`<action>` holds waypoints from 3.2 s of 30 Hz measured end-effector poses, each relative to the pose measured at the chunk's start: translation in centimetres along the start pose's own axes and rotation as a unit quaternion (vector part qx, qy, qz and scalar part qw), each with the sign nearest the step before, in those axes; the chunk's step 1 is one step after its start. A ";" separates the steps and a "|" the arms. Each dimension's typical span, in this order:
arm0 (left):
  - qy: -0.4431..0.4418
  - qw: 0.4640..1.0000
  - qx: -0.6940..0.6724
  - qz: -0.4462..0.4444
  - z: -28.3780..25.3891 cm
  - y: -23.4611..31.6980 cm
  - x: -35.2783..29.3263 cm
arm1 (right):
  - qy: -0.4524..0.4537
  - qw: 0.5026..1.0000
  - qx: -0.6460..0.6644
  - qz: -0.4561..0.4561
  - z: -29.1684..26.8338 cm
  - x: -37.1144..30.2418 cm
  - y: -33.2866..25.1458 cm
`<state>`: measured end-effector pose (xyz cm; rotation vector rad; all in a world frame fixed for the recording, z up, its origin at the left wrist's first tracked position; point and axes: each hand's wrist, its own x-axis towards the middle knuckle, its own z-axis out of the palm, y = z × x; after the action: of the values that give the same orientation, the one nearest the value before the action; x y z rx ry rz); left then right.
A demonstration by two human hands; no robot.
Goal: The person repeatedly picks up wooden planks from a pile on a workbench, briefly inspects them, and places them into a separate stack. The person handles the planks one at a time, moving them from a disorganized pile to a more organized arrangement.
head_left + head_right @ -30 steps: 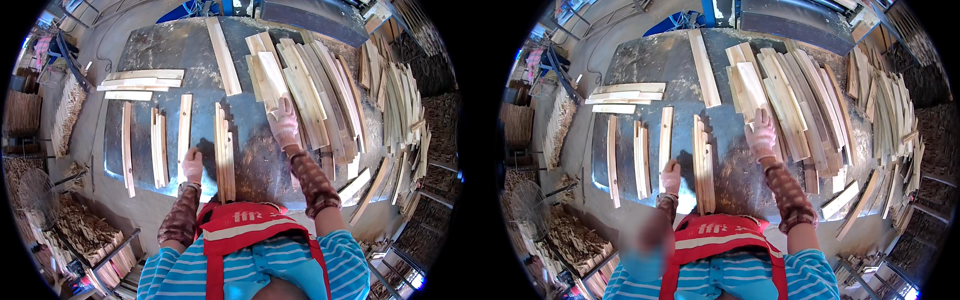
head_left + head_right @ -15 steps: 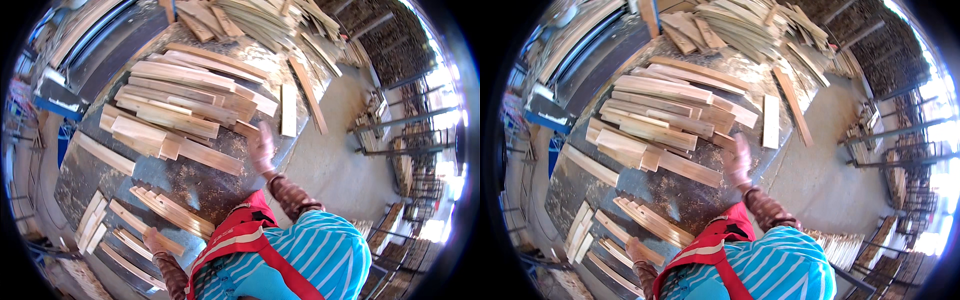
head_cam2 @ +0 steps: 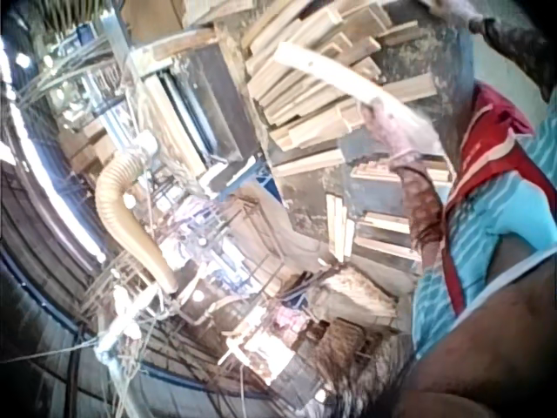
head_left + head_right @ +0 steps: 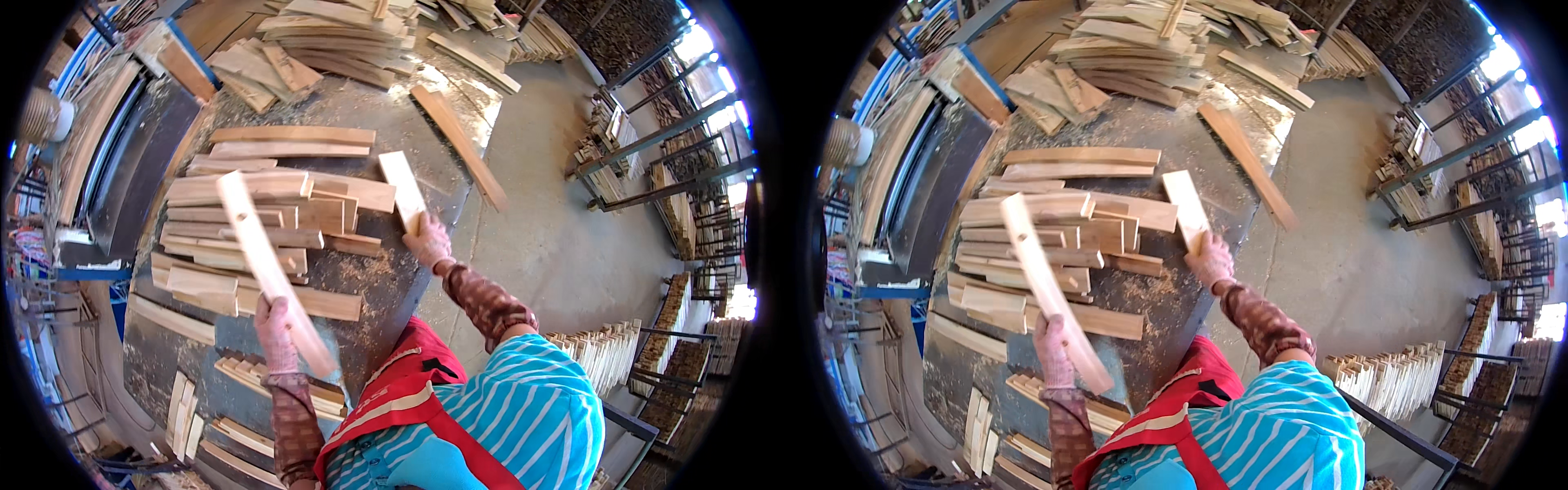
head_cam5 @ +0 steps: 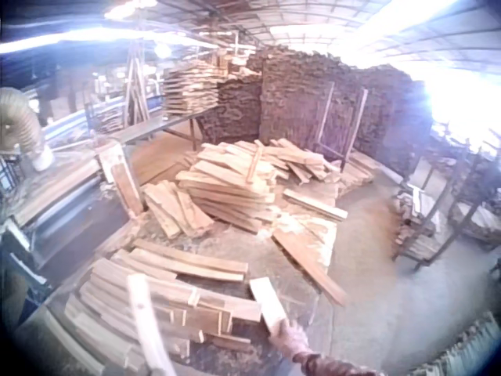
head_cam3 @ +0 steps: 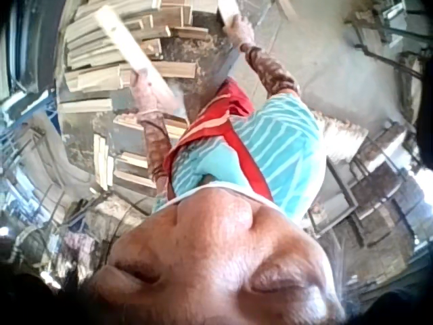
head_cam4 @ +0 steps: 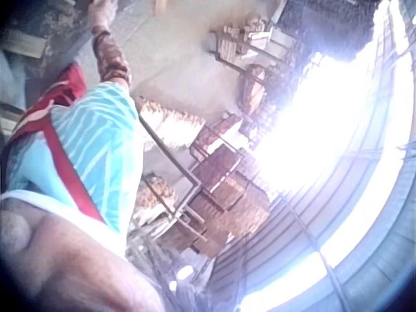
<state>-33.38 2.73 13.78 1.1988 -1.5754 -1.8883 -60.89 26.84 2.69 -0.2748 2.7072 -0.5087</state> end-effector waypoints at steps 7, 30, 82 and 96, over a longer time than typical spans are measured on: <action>-0.142 0.960 0.241 -0.011 18.9 -0.1 3.2 | -0.036 0.913 0.396 -0.090 -3.7 0.2 -2.9; -0.280 0.940 -0.134 -0.143 22.5 -7.2 9.1 | -0.042 0.916 -0.179 -0.356 -5.1 24.9 -14.9; 0.008 0.964 -0.237 -0.122 -0.9 -7.0 -5.6 | -0.490 0.784 0.370 -0.090 -1.7 -15.8 -12.8; 0.127 0.978 -0.143 -0.083 -12.9 -6.6 -18.7 | -0.005 0.910 0.047 -0.412 2.5 -17.0 -16.3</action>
<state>-11.30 11.13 14.30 1.4089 -1.0580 -1.8937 -42.46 15.50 12.24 -1.4070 2.4322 -0.8422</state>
